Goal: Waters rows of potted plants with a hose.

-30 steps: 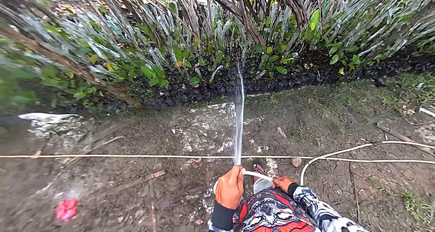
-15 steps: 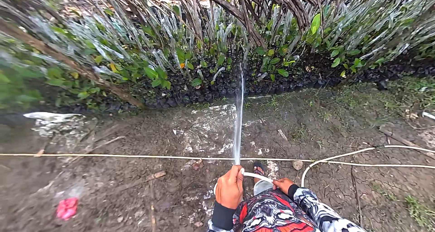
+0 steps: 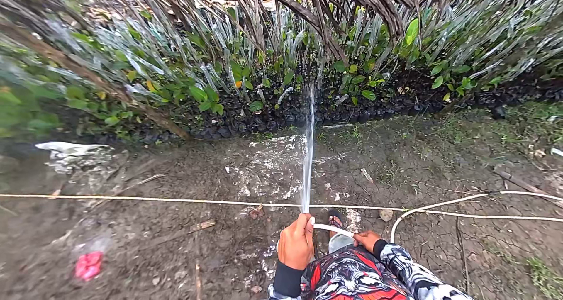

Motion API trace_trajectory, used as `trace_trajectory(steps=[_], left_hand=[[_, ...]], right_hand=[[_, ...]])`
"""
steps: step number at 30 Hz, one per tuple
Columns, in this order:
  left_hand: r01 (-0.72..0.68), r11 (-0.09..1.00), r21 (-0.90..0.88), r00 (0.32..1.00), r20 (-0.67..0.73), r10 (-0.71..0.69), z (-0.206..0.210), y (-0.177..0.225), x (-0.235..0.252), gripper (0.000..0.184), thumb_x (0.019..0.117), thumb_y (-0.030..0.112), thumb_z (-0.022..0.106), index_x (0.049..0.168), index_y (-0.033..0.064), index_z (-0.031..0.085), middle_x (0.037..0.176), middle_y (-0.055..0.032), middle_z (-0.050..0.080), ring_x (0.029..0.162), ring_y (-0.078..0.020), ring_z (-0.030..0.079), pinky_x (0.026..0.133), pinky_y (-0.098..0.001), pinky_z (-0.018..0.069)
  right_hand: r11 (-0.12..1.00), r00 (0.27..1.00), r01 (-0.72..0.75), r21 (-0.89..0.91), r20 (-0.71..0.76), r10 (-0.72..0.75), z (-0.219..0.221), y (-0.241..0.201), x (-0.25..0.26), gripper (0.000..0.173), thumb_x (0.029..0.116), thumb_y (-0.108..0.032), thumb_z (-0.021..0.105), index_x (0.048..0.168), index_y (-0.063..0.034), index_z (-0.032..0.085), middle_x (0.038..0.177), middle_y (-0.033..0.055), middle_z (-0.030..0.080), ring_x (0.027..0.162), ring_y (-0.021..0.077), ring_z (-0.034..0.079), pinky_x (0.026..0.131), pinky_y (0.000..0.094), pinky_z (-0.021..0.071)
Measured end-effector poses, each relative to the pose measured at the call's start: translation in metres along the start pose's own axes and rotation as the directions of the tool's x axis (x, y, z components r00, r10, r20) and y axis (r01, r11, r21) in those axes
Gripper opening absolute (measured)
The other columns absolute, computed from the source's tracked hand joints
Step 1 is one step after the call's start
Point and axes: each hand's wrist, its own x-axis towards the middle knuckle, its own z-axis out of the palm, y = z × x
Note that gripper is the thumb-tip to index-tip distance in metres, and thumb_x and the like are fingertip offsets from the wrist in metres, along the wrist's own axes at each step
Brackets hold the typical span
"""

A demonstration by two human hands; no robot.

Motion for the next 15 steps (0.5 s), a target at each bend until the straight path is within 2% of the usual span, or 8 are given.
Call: trace_trajectory(steps=[5, 11, 15], left_hand=[[0.036, 0.999, 0.016, 0.998, -0.049, -0.035, 0.0019, 0.0009, -0.0004, 0.037, 0.1044, 0.034, 0.047, 0.098, 0.0089, 0.073, 0.065, -0.0031, 0.066, 0.054, -0.0166, 0.065, 0.051, -0.0355, 0.0552], [0.073, 0.997, 0.028, 0.995, -0.074, -0.071, 0.0026, 0.0037, 0.0010, 0.037, 0.1044, 0.034, 0.047, 0.098, 0.0090, 0.073, 0.064, -0.0026, 0.066, 0.054, -0.0162, 0.065, 0.050, -0.0359, 0.0546], [0.083, 0.996, 0.039, 0.993, -0.087, -0.079, 0.0052, 0.0060, 0.0012, 0.037, 0.1036, 0.034, 0.047, 0.098, 0.0083, 0.073, 0.064, -0.0034, 0.066, 0.054, -0.0173, 0.066, 0.050, -0.0366, 0.0548]], right_hand=[[1.000, 1.000, 0.001, 0.013, -0.002, -0.001, 0.0008, 0.0026, 0.0029, 0.050, 0.1080, -0.049, 0.050, 0.107, -0.0070, 0.078, 0.108, 0.0177, 0.073, 0.103, 0.0301, 0.066, 0.099, 0.0520, 0.0467], [1.000, 1.000, 0.003, -0.009, 0.015, -0.003, -0.0012, 0.0036, 0.0011, 0.050, 0.1086, -0.049, 0.048, 0.110, -0.0087, 0.078, 0.114, 0.0174, 0.073, 0.110, 0.0309, 0.066, 0.103, 0.0532, 0.0455], [1.000, 1.000, -0.007, -0.003, 0.010, 0.007, -0.0001, 0.0055, 0.0025, 0.049, 0.1082, -0.049, 0.049, 0.109, -0.0093, 0.078, 0.112, 0.0170, 0.073, 0.108, 0.0304, 0.066, 0.101, 0.0526, 0.0458]])
